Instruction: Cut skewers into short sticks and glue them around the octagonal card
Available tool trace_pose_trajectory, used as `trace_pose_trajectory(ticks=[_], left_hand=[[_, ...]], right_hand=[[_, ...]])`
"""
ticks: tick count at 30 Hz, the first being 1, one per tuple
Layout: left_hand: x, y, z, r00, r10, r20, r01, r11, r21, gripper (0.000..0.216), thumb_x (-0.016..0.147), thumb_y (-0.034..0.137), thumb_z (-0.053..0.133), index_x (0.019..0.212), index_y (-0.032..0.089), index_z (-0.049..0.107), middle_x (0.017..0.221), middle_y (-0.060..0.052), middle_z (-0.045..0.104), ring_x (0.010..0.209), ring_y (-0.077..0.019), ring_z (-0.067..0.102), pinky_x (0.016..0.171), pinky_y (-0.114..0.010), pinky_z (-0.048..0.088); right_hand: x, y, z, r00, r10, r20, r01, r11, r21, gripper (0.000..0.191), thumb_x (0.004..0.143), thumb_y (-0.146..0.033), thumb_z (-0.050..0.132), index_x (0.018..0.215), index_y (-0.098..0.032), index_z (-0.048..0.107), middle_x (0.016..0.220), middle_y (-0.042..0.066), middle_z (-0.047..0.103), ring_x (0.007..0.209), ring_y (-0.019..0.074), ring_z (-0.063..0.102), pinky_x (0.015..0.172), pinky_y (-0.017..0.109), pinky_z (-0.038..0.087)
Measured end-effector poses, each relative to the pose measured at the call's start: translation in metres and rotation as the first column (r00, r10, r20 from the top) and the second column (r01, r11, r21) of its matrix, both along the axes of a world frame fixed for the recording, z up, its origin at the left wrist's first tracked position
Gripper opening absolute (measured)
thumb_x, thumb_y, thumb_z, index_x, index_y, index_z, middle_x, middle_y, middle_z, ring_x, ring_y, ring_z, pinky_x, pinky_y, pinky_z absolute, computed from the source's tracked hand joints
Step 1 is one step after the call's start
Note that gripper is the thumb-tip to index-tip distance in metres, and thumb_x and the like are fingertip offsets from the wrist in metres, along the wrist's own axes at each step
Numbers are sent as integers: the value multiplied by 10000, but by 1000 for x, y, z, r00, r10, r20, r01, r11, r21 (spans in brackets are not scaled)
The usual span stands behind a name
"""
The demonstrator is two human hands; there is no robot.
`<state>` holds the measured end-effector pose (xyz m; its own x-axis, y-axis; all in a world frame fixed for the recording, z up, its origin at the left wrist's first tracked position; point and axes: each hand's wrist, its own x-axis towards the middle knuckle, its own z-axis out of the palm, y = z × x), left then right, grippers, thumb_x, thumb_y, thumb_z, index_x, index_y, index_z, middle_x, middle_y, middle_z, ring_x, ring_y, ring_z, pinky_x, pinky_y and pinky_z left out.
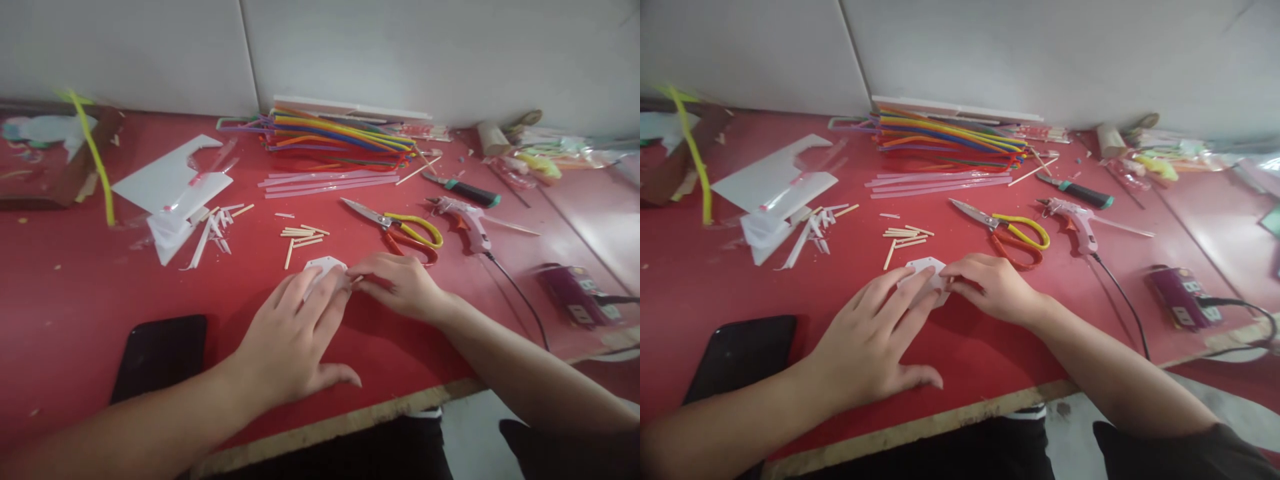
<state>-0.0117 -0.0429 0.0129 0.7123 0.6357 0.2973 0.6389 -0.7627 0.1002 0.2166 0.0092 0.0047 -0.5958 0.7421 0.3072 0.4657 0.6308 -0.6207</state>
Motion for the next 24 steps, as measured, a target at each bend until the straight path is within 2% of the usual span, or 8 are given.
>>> trace_pose_trajectory(ticks=[3,6,9,13,17,20,24], left_hand=[[-1,3,-6,999,14,-30,-16,998,-55,904,718,788,539,1309,105,582,1451,-220,455,1341,-452,352,1054,-585,361],[-1,4,-10,997,8,-71,-15,995,-102,968,685,820,529,1349,115,548,1422,-212,495,1342,-460,357,1040,-587,374],[0,4,-9,994,13,-108,-24,994,-107,958,675,824,531,1333,129,568,1421,-196,503,1315,-460,391,1025,-577,396],[1,2,-2,989,51,-140,-63,995,-81,876,671,794,574,1289,175,616,1378,-165,549,1197,-442,492,952,-558,458],[2,0,2,990,92,-105,-100,992,-72,814,693,773,573,1277,209,626,1206,-172,627,1015,-385,569,831,-525,511],[1,0,0,995,85,-49,-87,995,-50,784,714,749,582,1259,189,638,1189,-211,609,1117,-418,523,909,-567,468],[-1,2,-6,998,61,-32,-63,995,-71,760,765,742,534,1288,196,615,1377,-229,499,1313,-468,375,1019,-602,374]], right_hand=[[1,1,-1,1000,-23,-14,22,997,-77,228,899,-199,604,1127,-193,619,930,43,738,845,153,709,777,261,567],[3,1,-1,999,-31,-23,28,992,-122,243,890,-189,618,1132,-187,614,911,37,740,818,145,717,765,247,574],[4,-1,1,994,-68,-81,63,996,-60,150,880,-177,630,1027,-206,648,890,23,743,800,142,717,749,249,578],[4,-2,5,950,-217,-225,226,974,13,169,854,-153,665,1008,-224,659,893,20,752,802,154,719,746,268,586],[3,0,5,952,-250,-179,263,964,48,193,874,-153,636,1034,-251,680,896,9,764,808,159,723,754,270,590],[3,1,4,960,-234,-153,243,969,42,239,886,-148,617,1082,-272,675,921,3,767,822,162,724,767,281,592],[3,1,4,960,-233,-152,244,968,55,278,889,-128,601,1122,-267,664,918,4,765,817,154,724,772,275,592]])
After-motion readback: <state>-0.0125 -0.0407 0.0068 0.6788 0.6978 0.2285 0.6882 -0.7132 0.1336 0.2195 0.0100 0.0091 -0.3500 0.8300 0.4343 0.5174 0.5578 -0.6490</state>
